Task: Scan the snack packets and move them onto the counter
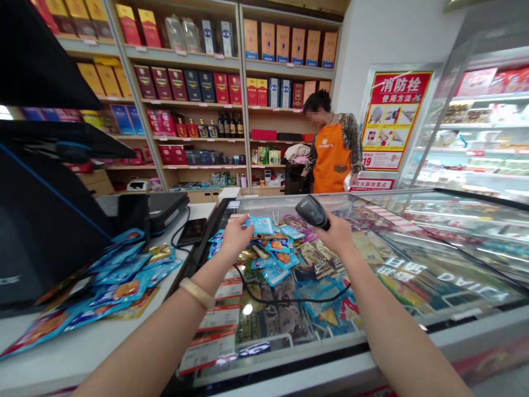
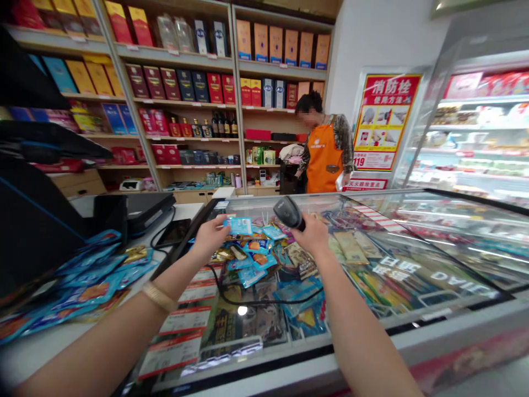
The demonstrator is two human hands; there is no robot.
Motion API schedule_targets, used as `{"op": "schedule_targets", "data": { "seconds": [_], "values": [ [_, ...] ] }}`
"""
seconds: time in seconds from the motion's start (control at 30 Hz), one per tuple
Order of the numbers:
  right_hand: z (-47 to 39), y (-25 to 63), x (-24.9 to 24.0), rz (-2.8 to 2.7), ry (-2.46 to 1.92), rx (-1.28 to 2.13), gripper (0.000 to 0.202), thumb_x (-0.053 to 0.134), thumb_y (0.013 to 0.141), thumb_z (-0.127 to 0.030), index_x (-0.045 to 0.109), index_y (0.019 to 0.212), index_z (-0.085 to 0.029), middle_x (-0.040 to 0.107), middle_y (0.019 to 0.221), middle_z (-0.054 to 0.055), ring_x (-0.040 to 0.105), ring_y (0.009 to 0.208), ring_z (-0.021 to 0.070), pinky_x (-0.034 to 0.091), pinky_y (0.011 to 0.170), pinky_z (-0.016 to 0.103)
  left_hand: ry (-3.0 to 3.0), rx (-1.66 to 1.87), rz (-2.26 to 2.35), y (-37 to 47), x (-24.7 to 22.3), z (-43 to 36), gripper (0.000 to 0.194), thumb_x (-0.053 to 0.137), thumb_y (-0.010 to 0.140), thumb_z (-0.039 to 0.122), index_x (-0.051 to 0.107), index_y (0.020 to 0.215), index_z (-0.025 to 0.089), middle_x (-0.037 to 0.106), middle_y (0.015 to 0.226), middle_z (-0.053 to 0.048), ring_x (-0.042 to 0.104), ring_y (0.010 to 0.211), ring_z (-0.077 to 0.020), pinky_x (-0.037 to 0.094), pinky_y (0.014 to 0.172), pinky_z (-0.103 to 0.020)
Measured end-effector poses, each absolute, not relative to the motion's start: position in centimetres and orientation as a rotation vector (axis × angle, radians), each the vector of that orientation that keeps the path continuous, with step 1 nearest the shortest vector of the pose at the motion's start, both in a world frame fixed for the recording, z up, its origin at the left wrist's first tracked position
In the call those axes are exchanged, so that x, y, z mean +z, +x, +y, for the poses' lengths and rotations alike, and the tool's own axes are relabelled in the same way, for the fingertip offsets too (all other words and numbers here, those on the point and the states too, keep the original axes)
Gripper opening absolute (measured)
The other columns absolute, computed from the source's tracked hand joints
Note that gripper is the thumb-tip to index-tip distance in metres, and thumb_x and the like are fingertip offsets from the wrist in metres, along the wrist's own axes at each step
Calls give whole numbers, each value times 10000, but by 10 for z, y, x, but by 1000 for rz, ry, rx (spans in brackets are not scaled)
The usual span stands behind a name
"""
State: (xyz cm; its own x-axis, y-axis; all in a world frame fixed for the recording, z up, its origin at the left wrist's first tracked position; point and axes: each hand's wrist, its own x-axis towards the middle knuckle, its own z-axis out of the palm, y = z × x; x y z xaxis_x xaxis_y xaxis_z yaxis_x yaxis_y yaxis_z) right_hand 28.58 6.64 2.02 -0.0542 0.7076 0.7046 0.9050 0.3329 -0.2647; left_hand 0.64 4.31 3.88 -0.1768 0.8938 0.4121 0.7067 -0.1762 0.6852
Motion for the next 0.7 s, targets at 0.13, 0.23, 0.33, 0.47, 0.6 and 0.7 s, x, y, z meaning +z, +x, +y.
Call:
{"op": "schedule_targets", "data": {
  "seconds": [0.13,0.23,0.33,0.47,0.6,0.7],
  "values": [
    [75,295,10,-1767,-1479,-353,381,569,766,-420,681,1040,-179,713,827,113,660,742,287,434,622,322,1972,1054,1995,26,34,56,358,547,769,182,713,1083,141,747,974,-124,677,943,-242,499,854,-330],
    [78,296,5,-1780,-1472,-381,361,579,756,-427,691,1006,-190,707,797,102,656,720,280,412,597,309,2020,1025,2076,28,28,53,392,591,777,226,691,1148,150,718,1096,-158,635,1074,-275,445,969,-376],
    [77,293,6,-1802,-1468,-378,337,575,754,-430,690,963,-192,705,780,101,659,712,286,390,580,306,2070,1066,2114,15,29,40,397,569,813,262,673,1183,167,675,1195,-160,570,1177,-288,377,1054,-427],
    [72,287,9,-1824,-1475,-361,324,568,761,-445,680,937,-197,709,796,102,671,768,303,382,578,305,2131,1221,2170,-39,41,23,373,530,817,256,681,1146,165,663,1182,-144,573,1145,-277,406,1034,-421],
    [69,284,10,-1862,-1450,-342,313,571,766,-424,674,958,-200,715,818,97,673,791,299,397,588,306,2147,1343,2384,-125,61,12,316,531,779,267,710,1015,157,689,1083,-141,613,1048,-282,448,977,-415],
    [69,282,9,-1887,-1381,-323,349,575,768,-383,663,1054,-203,726,893,95,677,830,293,430,625,313,1902,1256,2596,-186,75,1,291,558,756,289,714,962,156,706,986,-119,648,909,-253,491,862,-357]
  ]
}}
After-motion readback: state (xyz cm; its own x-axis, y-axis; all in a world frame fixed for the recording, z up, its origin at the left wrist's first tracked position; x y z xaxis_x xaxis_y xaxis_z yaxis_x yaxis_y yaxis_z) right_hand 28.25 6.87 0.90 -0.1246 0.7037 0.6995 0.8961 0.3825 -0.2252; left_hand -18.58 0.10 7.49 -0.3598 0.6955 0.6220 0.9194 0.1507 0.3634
